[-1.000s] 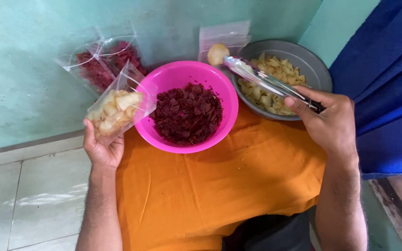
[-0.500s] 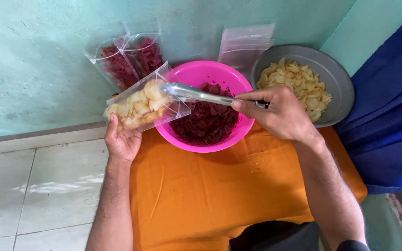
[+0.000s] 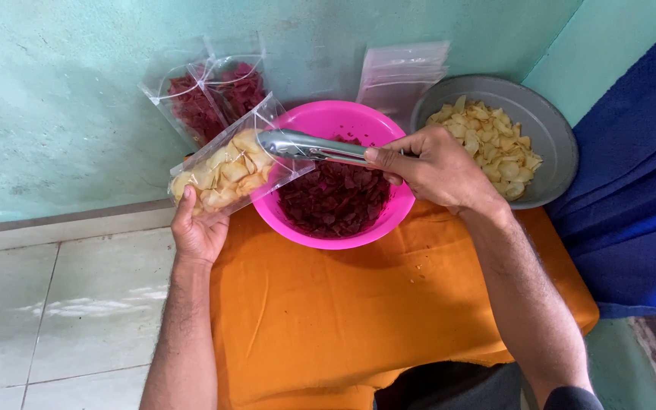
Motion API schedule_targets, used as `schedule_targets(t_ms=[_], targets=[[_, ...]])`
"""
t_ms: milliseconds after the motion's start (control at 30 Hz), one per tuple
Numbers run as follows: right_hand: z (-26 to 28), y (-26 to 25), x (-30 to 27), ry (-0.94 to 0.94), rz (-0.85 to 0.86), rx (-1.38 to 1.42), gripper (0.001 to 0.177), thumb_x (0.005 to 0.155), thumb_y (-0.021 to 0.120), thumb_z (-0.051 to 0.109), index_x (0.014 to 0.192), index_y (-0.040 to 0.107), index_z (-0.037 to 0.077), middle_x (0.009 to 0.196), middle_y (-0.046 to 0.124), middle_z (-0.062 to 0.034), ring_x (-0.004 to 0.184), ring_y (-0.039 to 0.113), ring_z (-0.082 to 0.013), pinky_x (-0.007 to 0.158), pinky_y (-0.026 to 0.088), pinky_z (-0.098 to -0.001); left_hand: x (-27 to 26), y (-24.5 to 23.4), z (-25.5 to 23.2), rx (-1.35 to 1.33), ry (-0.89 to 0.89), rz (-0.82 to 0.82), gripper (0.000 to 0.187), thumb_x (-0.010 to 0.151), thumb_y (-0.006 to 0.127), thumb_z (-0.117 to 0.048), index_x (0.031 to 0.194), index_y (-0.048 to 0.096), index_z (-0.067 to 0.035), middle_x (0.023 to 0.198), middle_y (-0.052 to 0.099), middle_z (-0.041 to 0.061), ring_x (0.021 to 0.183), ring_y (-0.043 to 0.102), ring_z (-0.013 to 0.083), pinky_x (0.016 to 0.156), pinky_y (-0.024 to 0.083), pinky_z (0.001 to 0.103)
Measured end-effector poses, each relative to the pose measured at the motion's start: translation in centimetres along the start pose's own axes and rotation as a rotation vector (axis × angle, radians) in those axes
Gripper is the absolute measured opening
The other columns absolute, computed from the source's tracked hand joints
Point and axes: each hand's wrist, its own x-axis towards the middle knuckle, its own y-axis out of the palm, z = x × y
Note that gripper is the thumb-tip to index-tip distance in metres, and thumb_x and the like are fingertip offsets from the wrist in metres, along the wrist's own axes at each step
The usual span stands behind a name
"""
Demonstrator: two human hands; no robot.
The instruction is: Using tongs to transfer chips from a large bowl into individual plastic bags for packaging.
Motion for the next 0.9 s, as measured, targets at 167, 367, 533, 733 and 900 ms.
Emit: schedule_targets(t_ms=[167, 367, 533, 733, 900], targets=[[-0.6, -1.4, -0.4, 0.047, -0.009, 0.049, 0.039, 0.102, 0.068, 0.021, 0.075, 0.073, -0.007, 0.05, 0.053, -0.0121, 0.034, 0.032, -0.0072, 0.029, 0.03, -0.0229, 0.4, -0.5, 0.1, -0.018, 0.004, -0.017, 0.056, 0.09, 0.07, -0.039, 0.139, 0.06, -0.014, 0.145, 0.063, 0.013, 0.132, 0.062, 0.0364, 0.109, 0.054, 0.061], [-3.2, -3.2, -0.7, 0.02, -0.062, 0.134, 0.032, 0.103, 0.066, 0.016, 0.085, 0.073, -0.01, 0.057, 0.058, -0.017, 0.035, 0.033, -0.005, 0.028, 0.03, -0.0218, -0.4, 1.2, -0.4, -0.093, 0.008, -0.041, 0.057, 0.089, 0.073, -0.039, 0.138, 0.06, -0.012, 0.144, 0.063, 0.014, 0.132, 0.063, 0.0381, 0.11, 0.054, 0.06], [-6.7, -3.5, -0.4, -0.094, -0.151, 0.341, 0.025, 0.104, 0.065, 0.014, 0.098, 0.072, -0.01, 0.064, 0.06, -0.0208, 0.035, 0.036, -0.008, 0.028, 0.031, -0.0229, -0.3, 1.7, -1.1, -0.232, 0.033, -0.116, 0.06, 0.085, 0.078, -0.037, 0.135, 0.062, -0.009, 0.142, 0.065, 0.017, 0.129, 0.065, 0.0394, 0.107, 0.058, 0.057], [-9.9, -1.5, 1.4, -0.205, -0.114, 0.534, 0.036, 0.099, 0.067, 0.013, 0.128, 0.059, -0.006, 0.099, 0.068, -0.0194, 0.061, 0.062, -0.0182, 0.044, 0.051, -0.0245, -0.1, 1.3, -1.6, -0.294, 0.054, -0.115, 0.064, 0.086, 0.081, -0.032, 0.138, 0.058, -0.003, 0.148, 0.059, 0.022, 0.132, 0.061, 0.041, 0.109, 0.058, 0.05], [-10.0, -0.5, 1.8, -0.288, -0.275, 0.142, 0.051, 0.089, 0.084, 0.014, 0.132, 0.061, -0.001, 0.085, 0.065, -0.0088, 0.07, 0.059, -0.0117, 0.058, 0.05, -0.0228, 0.4, 0.5, -1.2, -0.279, -0.058, -0.24, 0.053, 0.086, 0.074, -0.051, 0.119, 0.07, -0.01, 0.114, 0.073, 0.014, 0.085, 0.073, 0.0303, 0.066, 0.062, 0.022]])
